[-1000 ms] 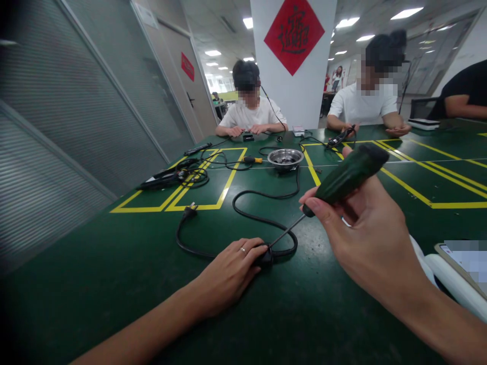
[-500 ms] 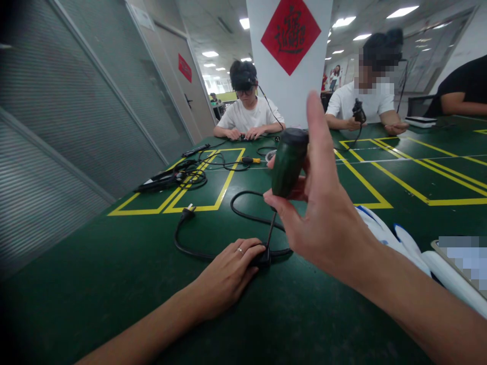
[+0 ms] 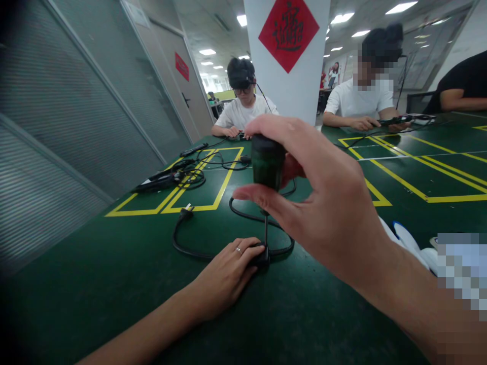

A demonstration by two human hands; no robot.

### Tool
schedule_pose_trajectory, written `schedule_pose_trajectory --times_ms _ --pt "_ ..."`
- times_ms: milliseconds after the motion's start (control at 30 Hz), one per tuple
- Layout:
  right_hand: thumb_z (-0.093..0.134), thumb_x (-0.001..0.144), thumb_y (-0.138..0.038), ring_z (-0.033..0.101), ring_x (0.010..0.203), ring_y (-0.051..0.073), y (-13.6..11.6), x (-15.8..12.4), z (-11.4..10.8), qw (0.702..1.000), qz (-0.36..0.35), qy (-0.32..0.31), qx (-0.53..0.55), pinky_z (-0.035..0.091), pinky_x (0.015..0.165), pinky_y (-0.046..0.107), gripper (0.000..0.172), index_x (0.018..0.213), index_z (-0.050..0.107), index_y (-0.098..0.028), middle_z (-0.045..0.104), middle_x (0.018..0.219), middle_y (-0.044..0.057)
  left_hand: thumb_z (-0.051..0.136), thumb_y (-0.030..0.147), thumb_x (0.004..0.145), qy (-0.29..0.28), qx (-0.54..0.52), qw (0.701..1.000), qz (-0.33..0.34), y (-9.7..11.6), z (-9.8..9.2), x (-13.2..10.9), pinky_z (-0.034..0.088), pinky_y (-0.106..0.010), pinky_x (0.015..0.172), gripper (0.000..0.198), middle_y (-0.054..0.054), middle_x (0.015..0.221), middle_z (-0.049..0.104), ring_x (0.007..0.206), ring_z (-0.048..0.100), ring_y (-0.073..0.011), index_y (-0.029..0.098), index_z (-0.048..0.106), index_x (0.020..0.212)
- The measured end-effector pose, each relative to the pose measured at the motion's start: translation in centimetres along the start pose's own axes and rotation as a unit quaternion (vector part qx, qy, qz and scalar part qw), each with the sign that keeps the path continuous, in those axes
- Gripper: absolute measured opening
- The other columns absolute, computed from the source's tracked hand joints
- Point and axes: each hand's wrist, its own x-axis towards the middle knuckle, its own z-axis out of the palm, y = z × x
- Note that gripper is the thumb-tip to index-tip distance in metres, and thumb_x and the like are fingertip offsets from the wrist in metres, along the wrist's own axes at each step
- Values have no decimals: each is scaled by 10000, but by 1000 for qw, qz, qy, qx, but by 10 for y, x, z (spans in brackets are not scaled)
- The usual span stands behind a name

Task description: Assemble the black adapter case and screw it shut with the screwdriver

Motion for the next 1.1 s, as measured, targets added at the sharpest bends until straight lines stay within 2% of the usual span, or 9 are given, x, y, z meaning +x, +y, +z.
schedule_pose_trajectory --times_ms 67,167,333,433,533,700,867,967,1100 --pt "526 879 -284 570 1111 127 -1 -1 2 1000 -1 -4 -29 513 942 244 385 1261 497 -259 570 1229 -43 453 156 934 1 1 1000 -1 0 1 0 423 -449 977 391 -86 1325 438 1140 454 -253 216 382 1314" --pt "412 922 -207 599 1078 110 -3 -2 3 999 20 -33 -3 510 948 255 450 1365 383 -279 554 1282 -46 454 157 933 -1 2 1000 -1 0 1 0 427 -456 971 397 -86 1332 435 1142 453 -259 219 377 1317" --pt "582 839 -315 614 1047 145 -5 -2 6 999 34 16 14 552 889 269 408 1241 518 -334 570 1251 -68 445 149 933 1 -2 1000 1 1 0 0 421 -456 979 390 -90 1325 436 1147 451 -260 215 381 1311" --pt "516 877 -291 569 1120 154 -6 -3 5 999 23 -1 -37 511 966 297 433 1303 465 -348 557 1273 -71 448 153 934 1 1 1000 1 1 0 0 417 -457 981 388 -95 1327 432 1153 445 -262 211 382 1311" --pt "452 907 -233 582 1095 120 -8 -3 2 999 35 -18 -29 501 966 252 422 1324 451 -296 563 1256 -64 444 151 935 0 0 1000 0 1 0 0 424 -455 966 386 -95 1320 437 1139 451 -262 212 382 1312" --pt "554 865 -290 617 1007 79 -9 0 0 999 43 1 -18 508 875 145 382 1242 532 -241 609 1178 -63 447 143 930 3 -3 1000 -4 2 0 0 424 -452 958 384 -91 1312 441 1124 455 -261 215 389 1303" --pt "673 767 -346 599 1059 139 -13 1 3 999 41 17 24 540 878 232 391 1138 584 -257 608 1185 -52 444 136 929 4 -4 1000 -2 1 1 0 418 -451 966 389 -90 1322 434 1132 449 -259 211 384 1307" --pt "639 797 -260 600 1057 146 -16 1 3 997 58 4 45 549 892 267 366 1155 569 -287 590 1180 -59 443 139 929 8 -7 1000 2 1 2 0 414 -453 975 390 -92 1322 437 1140 448 -259 212 382 1307" --pt "550 825 -160 586 1089 153 -13 -2 4 997 56 -14 52 521 957 302 491 1292 459 -281 558 1233 -29 444 144 928 9 -12 1000 4 1 1 0 418 -456 974 388 -90 1320 443 1142 453 -260 220 384 1305"
